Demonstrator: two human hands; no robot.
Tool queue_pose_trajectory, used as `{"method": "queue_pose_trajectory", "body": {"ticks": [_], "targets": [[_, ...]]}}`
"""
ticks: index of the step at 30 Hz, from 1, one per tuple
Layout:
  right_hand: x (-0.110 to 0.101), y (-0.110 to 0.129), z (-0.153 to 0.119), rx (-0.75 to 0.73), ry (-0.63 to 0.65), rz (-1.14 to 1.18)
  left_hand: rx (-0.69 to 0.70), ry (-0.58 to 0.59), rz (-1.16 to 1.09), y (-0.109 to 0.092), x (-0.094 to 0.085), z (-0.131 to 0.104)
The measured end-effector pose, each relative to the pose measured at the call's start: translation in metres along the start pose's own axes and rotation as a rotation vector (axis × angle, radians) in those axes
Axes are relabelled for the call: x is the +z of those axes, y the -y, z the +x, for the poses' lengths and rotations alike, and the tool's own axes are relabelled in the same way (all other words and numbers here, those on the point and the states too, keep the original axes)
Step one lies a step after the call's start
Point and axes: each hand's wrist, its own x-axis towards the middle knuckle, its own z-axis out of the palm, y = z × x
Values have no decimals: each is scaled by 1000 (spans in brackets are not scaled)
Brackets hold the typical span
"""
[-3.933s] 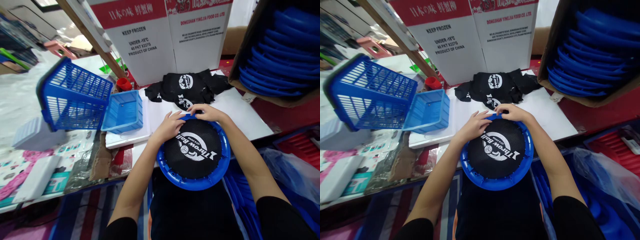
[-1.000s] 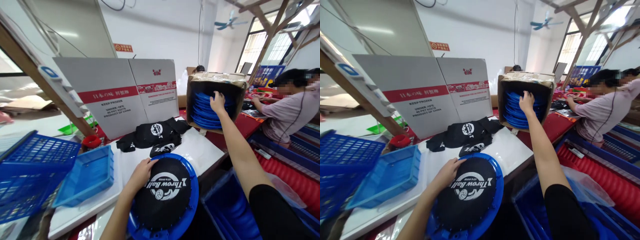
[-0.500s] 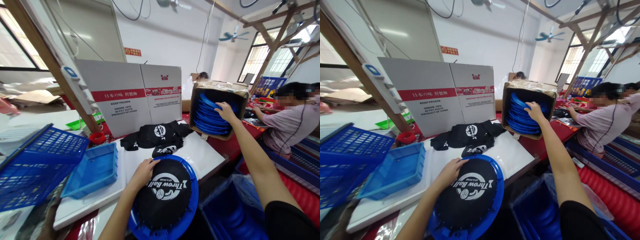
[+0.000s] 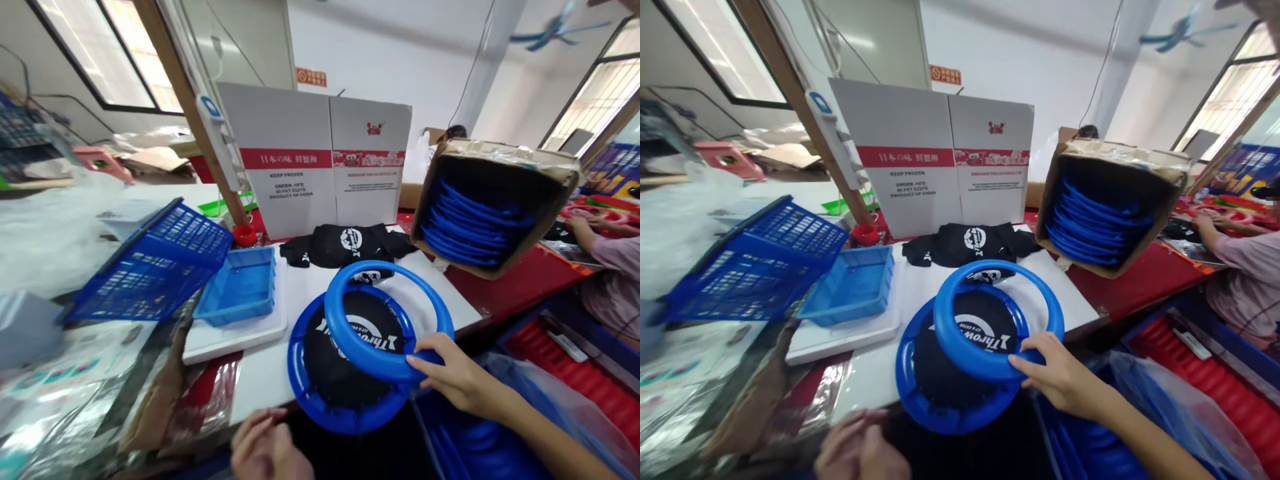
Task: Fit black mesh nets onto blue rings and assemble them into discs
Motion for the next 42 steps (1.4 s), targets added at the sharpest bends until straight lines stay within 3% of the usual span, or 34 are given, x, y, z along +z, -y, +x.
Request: {"method": "queue_pose_trajectory", "body": {"ticks": [1,2,3,4,6,9,13,16,20,26,32,38,42], "targets": [[6,-1,5,-10,4,7,-113,-62,-45,-5,8,-30],[12,-2,10,-20,8,24,-374,-132,-221,-15,19,-55],[19,-2,15,-30,14,47,-615,-132,-394,-29,31,-72],[25,0,20,-35,19,73,-768,-78,-559,-44,44,-81],[32,4,30,-18,23,136,-839,20,-826,-75,62,-80],[20,8,44,67,-1,244,-708,-83,-946,-112,65,-47],[-27,13,60,77,-70,338,-530,-51,-1028,-148,53,-8],[-58,22,64,41,-97,378,-449,-26,-1064,-169,54,1],[-72,35,63,69,-93,368,-397,-33,-1083,-188,63,-4],[-83,42,77,111,-44,389,-391,-42,-1062,-200,55,-16],[-108,62,108,114,315,423,-360,-46,-1015,-202,39,-21],[-103,88,121,72,358,503,-335,-117,-1010,-199,33,-28],[-96,96,121,88,321,545,-315,-168,-1021,-201,30,-30]]}}
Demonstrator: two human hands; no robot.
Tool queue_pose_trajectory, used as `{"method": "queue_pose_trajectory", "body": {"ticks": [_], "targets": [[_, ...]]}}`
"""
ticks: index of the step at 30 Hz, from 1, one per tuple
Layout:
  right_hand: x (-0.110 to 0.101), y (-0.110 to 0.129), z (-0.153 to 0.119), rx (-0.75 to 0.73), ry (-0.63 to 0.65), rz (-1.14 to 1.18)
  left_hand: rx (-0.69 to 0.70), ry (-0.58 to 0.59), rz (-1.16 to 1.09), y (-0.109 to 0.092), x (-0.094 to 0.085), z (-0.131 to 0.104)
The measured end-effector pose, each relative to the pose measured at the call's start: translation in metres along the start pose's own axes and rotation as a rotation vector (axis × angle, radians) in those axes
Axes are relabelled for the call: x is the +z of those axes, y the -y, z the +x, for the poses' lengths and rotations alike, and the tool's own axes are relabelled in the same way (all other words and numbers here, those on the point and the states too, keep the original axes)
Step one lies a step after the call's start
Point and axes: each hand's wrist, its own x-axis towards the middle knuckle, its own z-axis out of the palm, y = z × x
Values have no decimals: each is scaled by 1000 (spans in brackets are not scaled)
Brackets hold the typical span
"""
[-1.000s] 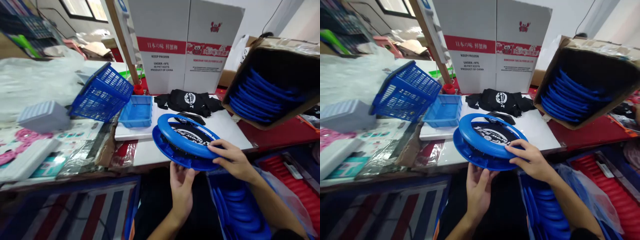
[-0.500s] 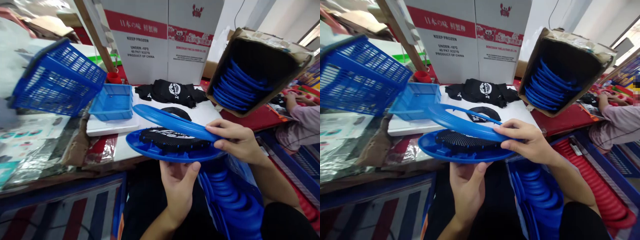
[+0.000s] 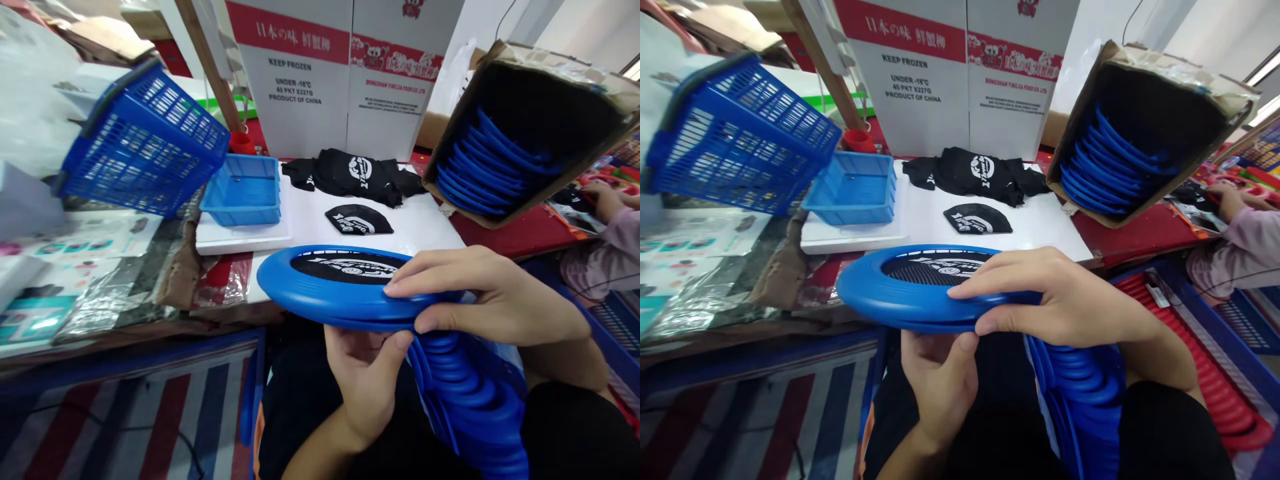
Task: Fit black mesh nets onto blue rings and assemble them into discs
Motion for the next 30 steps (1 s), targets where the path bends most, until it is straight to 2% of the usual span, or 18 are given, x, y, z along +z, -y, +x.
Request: {"method": "queue_pose_trajectory", "body": {"ticks": [13,20,25,30], "targets": [[24,2,-17,64,-148,-18,-41,51,25,3,-14,-6],[26,-6,-21,75,-146,92,-57,78,-3,-2,-13,-3],[27,-5,-22,105,-156,110,-96,127,3,-6,-10,-1],[26,-2,-19,140,-130,149,-139,128,-3,-6,-9,-3]]}}
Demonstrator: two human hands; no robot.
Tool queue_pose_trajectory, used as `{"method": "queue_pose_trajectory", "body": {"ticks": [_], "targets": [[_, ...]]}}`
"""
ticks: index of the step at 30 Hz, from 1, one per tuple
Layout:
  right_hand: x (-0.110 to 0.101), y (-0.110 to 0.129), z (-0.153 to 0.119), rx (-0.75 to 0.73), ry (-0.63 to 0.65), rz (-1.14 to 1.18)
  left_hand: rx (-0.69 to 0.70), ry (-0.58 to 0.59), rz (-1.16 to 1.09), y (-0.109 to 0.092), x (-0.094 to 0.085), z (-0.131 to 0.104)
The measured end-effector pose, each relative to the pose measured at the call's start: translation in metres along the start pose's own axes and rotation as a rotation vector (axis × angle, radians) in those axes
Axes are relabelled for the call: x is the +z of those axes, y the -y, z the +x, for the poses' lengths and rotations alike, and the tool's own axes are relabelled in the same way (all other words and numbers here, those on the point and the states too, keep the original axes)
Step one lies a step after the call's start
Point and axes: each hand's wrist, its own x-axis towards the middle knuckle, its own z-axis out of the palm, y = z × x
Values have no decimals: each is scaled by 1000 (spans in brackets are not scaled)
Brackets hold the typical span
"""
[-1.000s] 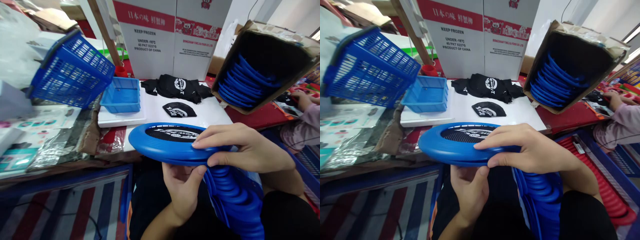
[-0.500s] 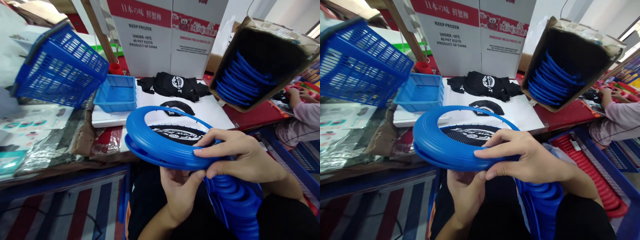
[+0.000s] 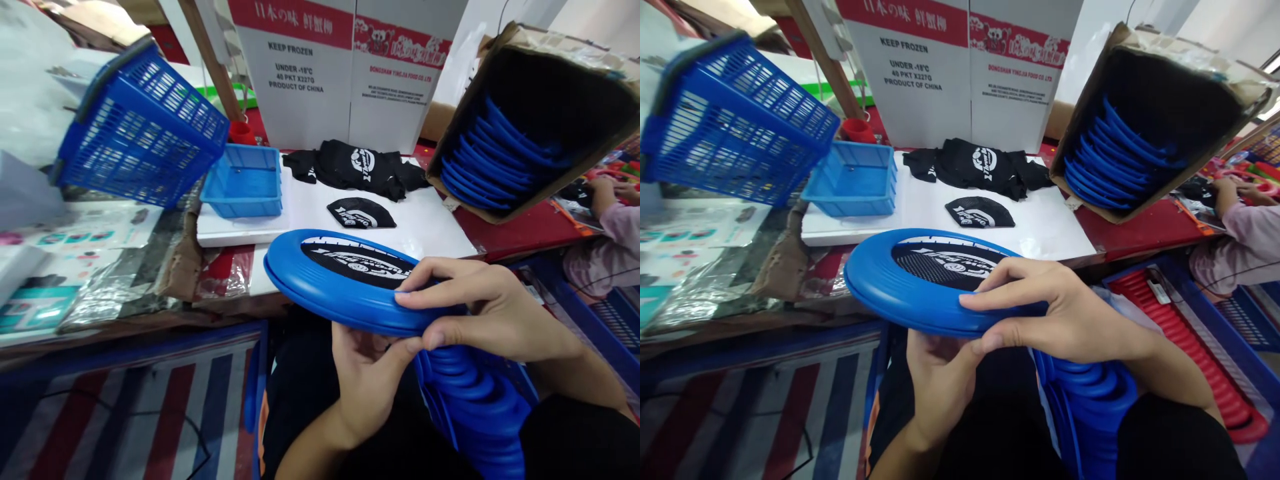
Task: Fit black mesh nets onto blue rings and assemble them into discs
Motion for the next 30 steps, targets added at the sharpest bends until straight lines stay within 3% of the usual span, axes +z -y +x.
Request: {"method": "queue_pose_trajectory", "body": {"ticks": [15,24,30], "targets": [[5,5,-1,51,-46,14,0,-6,15,-6,-6,1],[6,5,-7,-22,-20,-60,-6,31,-23,-12,-7,0],[17,-4,-10,-115,3,-169,-161,25,-62,-16,-13,-6]]}}
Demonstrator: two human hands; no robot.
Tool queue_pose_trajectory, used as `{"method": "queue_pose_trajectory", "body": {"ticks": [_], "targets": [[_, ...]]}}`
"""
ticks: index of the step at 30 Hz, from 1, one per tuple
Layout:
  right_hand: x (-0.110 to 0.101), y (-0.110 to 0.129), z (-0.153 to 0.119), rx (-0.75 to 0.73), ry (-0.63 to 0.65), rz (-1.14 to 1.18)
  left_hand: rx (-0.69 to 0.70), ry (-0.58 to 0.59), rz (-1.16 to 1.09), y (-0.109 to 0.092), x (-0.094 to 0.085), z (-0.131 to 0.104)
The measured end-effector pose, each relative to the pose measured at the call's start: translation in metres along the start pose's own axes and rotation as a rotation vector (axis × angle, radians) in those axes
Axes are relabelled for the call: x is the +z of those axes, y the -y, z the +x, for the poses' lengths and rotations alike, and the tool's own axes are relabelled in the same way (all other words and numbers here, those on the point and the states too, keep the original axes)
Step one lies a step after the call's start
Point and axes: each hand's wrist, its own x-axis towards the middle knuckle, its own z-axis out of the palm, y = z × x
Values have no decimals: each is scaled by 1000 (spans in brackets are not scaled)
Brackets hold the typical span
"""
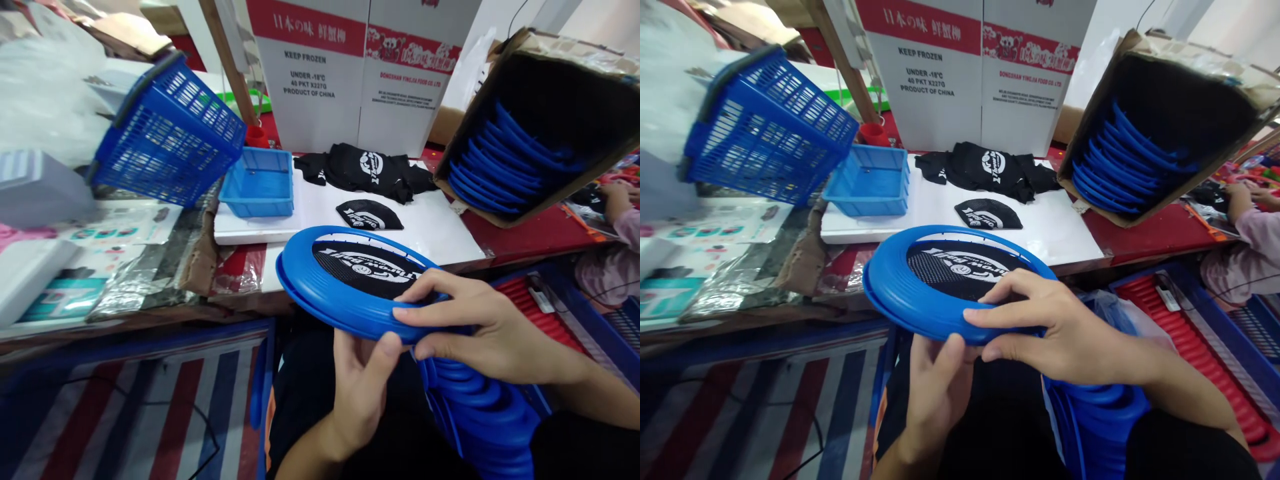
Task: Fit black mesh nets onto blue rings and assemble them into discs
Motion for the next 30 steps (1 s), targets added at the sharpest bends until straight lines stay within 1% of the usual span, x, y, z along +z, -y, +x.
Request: {"method": "queue_pose_trajectory", "body": {"ticks": [3,6,9,12,15,19,23,25,26,28,30], "targets": [[23,-12,-8,-111,-62,-145,-132,-112,5,0,-7,-2],[60,-32,-22,-231,-198,-308,-256,-254,24,5,-19,1],[98,-53,-35,-251,-285,-361,-337,-392,34,17,-34,7],[128,-72,-42,-265,-326,-422,-366,-528,43,30,-48,15],[145,-84,-42,-286,-311,-487,-367,-602,75,39,-61,22],[155,-91,-40,-262,-299,-528,-380,-657,124,48,-75,29],[164,-97,-49,-186,-317,-521,-383,-713,154,55,-86,31],[170,-103,-61,-102,-394,-512,-370,-722,155,56,-89,32],[172,-107,-67,-27,-464,-504,-367,-716,151,57,-91,32],[176,-117,-79,199,-669,-441,-372,-702,146,57,-93,33],[176,-128,-86,484,-905,-238,-374,-715,157,58,-97,35]]}}
